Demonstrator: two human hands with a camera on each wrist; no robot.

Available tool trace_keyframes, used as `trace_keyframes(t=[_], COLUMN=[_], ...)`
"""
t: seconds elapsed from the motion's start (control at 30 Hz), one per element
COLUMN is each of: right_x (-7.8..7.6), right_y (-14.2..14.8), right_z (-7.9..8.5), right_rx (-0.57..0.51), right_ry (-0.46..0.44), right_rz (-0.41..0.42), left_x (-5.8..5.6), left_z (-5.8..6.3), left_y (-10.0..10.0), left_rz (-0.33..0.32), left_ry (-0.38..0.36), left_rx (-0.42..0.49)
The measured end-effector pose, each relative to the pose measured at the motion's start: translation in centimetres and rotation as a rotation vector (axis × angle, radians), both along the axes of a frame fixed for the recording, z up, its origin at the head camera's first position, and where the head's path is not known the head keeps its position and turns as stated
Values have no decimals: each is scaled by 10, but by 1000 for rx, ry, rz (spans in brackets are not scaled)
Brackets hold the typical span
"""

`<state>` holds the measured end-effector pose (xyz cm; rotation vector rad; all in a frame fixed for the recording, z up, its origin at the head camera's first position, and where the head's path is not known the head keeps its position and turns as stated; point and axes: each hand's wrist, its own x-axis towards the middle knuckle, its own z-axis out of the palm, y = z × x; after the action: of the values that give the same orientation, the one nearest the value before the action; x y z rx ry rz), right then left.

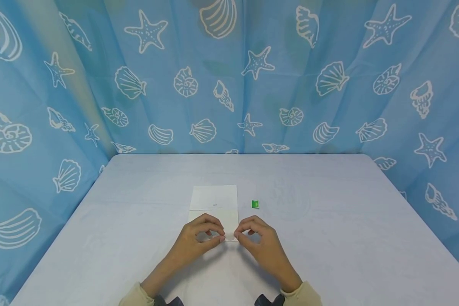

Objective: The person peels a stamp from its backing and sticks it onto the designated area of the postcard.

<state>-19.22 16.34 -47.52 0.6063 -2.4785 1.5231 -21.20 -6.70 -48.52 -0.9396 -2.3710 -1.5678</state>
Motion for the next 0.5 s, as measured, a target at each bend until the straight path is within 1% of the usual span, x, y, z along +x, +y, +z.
trace_keyframes(t=[0.2,0.27,0.37,0.5], right_x=[-1,-1,-1,-1], right_y=[0,0,-1,-3], right_z=[-2,-3,-3,-2], right_rx=[-16,-17,-1,-4], right_ry=[23,51,126,276], right_rz=[-9,0,10,14], left_x=[-1,-1,-1,-1], left_z=[-1,-1,-1,-1], left_y=[0,0,-1,-1], left_rz=[-5,-1,13,37], left_ry=[14,25,41,56], left_rx=[-1,-2,0,6])
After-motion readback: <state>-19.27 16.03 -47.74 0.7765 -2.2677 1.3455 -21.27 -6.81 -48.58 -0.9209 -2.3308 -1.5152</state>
